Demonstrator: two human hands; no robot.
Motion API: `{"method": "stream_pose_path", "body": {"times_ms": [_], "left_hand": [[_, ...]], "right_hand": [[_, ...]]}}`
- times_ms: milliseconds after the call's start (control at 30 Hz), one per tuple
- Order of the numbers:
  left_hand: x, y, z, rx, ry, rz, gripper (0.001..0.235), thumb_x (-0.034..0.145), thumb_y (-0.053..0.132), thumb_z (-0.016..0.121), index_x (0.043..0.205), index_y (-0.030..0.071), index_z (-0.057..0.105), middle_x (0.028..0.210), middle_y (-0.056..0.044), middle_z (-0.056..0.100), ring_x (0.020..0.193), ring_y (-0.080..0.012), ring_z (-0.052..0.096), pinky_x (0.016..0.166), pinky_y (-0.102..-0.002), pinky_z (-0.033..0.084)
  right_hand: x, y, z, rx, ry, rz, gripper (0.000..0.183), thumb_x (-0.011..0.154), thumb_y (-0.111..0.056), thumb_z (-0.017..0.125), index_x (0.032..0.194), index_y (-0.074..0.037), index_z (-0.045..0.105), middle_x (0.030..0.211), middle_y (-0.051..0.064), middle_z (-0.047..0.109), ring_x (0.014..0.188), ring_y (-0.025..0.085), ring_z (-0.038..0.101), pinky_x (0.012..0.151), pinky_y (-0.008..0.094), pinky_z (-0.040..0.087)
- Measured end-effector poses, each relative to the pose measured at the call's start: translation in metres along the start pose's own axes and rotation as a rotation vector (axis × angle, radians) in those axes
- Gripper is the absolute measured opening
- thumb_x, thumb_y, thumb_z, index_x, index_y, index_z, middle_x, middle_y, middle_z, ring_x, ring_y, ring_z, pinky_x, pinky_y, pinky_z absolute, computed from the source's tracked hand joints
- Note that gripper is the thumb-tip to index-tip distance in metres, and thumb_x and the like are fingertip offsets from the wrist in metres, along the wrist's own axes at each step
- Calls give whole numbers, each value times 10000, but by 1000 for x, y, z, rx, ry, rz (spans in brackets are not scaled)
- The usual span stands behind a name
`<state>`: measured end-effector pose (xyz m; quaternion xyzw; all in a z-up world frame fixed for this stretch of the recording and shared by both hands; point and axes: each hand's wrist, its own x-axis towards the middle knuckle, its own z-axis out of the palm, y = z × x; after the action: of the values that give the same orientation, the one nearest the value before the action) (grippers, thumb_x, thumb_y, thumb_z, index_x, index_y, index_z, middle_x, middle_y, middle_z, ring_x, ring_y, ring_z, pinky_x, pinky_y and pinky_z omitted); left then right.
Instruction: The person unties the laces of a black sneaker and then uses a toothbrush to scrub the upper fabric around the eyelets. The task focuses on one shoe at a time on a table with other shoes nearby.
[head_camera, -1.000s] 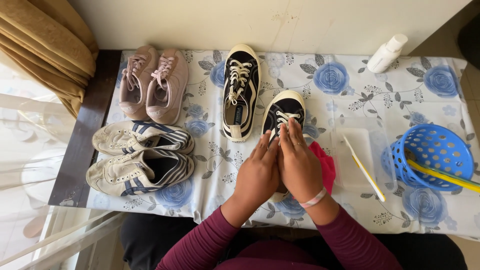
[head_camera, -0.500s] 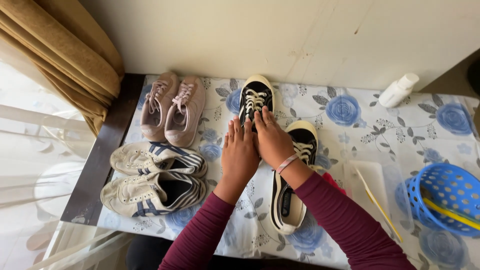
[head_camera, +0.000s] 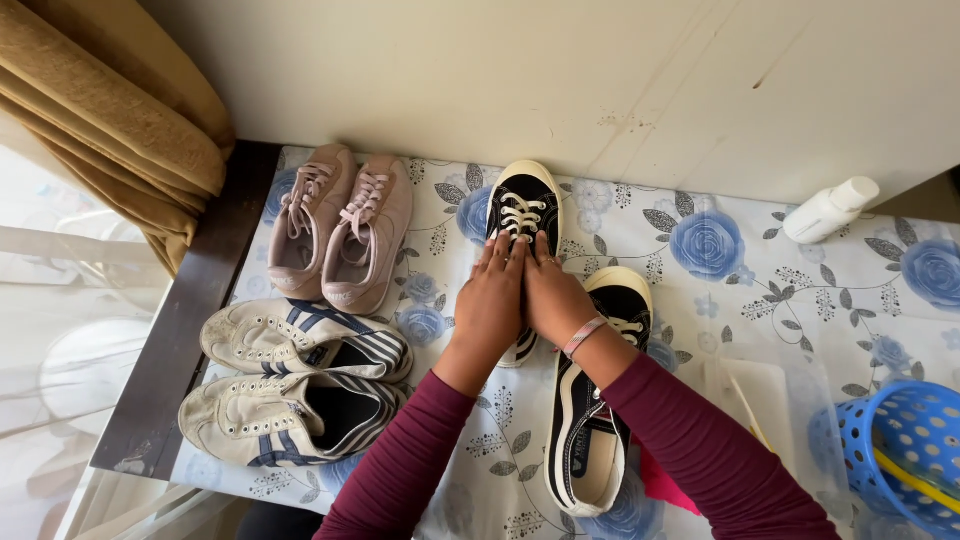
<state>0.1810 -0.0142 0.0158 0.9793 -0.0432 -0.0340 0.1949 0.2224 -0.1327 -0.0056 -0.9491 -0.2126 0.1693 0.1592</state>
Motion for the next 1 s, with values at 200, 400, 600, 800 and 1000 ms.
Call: {"method": "stream_pose_path", "body": {"times_ms": [200,400,600,800,1000], "left_hand": [[6,-8,21,85,202,45,643,903,-46,586,1519,99,471,1538,-157,491,1392,-326,497,1048,-394,512],[11,-13,30,117,428,74,512,894,-33,618,1381,124,635,1381,-134,649,1245,-304,636,880,-366,603],[3,-10,2,120,470,71,463,896,-22,638,1325,146,683,1329,-115,686,1227,-294,650,854,-358,610],[-1,-33,4,31,486,78,491,902,-21,624,1363,144,659,1356,-116,669,1259,-316,623,846,-395,614],[2,-43,9,12,494,95,503,905,-23,634,1376,153,652,1360,-118,665,1269,-309,615,839,-388,616]], "right_hand": [[1,-1,2,21,-32,6,842,876,15,505,1621,5,113,1649,339,96,1351,642,351,939,654,529],[-3,-7,-6,79,11,7,791,882,73,473,1602,47,146,1639,363,119,1371,636,335,988,659,501],[9,-1,9,84,48,-30,759,898,72,455,1601,33,169,1640,349,136,1378,612,349,983,648,515],[24,-10,18,63,39,-62,765,889,89,446,1598,39,164,1626,373,139,1382,611,341,1029,623,492],[16,-27,2,130,22,-53,775,878,97,428,1599,34,151,1640,359,88,1421,603,260,1062,636,455]]}}
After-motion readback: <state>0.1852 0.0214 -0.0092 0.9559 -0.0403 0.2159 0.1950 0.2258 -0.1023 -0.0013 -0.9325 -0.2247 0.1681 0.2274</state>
